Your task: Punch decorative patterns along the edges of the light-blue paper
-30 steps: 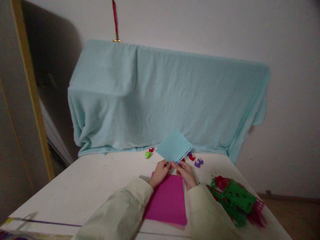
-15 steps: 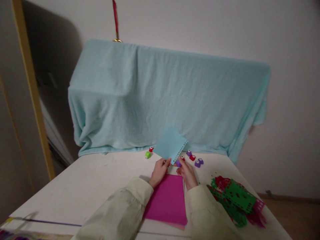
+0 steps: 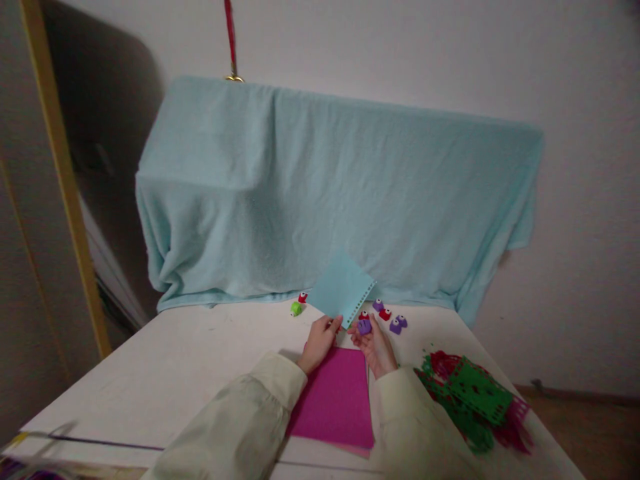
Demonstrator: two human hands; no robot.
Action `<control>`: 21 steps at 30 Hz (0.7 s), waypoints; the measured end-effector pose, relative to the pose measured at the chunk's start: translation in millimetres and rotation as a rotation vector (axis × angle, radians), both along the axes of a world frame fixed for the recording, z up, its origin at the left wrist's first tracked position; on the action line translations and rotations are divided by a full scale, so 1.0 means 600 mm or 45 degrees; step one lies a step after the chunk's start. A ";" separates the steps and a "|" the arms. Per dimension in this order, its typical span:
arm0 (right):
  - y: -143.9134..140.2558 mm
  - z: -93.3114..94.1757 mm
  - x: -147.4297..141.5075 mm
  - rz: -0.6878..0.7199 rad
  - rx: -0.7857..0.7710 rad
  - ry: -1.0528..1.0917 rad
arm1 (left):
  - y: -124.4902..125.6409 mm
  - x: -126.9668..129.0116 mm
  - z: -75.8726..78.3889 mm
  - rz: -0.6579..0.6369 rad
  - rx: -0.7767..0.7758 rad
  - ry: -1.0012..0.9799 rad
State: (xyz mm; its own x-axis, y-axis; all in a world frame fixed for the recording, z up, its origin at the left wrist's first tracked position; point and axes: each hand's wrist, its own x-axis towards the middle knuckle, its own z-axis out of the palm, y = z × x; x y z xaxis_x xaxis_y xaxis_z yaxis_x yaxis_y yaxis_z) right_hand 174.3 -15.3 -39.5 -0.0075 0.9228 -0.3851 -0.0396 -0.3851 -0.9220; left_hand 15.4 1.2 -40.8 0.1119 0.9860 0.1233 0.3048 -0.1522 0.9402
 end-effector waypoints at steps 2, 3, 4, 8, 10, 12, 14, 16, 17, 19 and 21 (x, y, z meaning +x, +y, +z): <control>0.000 0.001 0.000 -0.009 -0.005 0.021 | 0.001 0.001 -0.002 -0.003 -0.002 -0.012; 0.000 0.001 0.000 -0.018 -0.012 0.035 | 0.001 0.001 -0.003 -0.006 0.000 -0.017; 0.000 0.003 0.000 -0.028 -0.021 0.050 | 0.001 0.002 -0.003 -0.010 0.002 -0.020; -0.001 0.014 -0.001 -0.047 -0.073 0.080 | 0.000 0.001 -0.001 -0.009 -0.008 -0.023; -0.003 0.023 -0.002 -0.031 -0.148 0.079 | -0.001 0.000 0.001 -0.014 -0.014 -0.032; -0.005 0.032 -0.003 -0.001 -0.212 0.092 | -0.003 0.000 0.002 -0.023 -0.016 -0.048; -0.006 0.038 -0.004 0.027 -0.220 0.112 | -0.003 0.000 0.002 -0.027 -0.026 -0.071; -0.007 0.040 -0.003 0.031 -0.192 0.109 | -0.004 0.001 0.002 -0.033 -0.039 -0.096; -0.007 0.038 -0.002 0.023 -0.176 0.094 | -0.004 0.001 0.002 -0.035 -0.042 -0.103; -0.006 0.032 0.000 -0.009 -0.133 0.044 | -0.004 0.002 0.002 -0.031 -0.040 -0.099; -0.004 0.024 0.004 -0.036 -0.071 -0.011 | -0.004 0.001 0.004 -0.025 -0.029 -0.083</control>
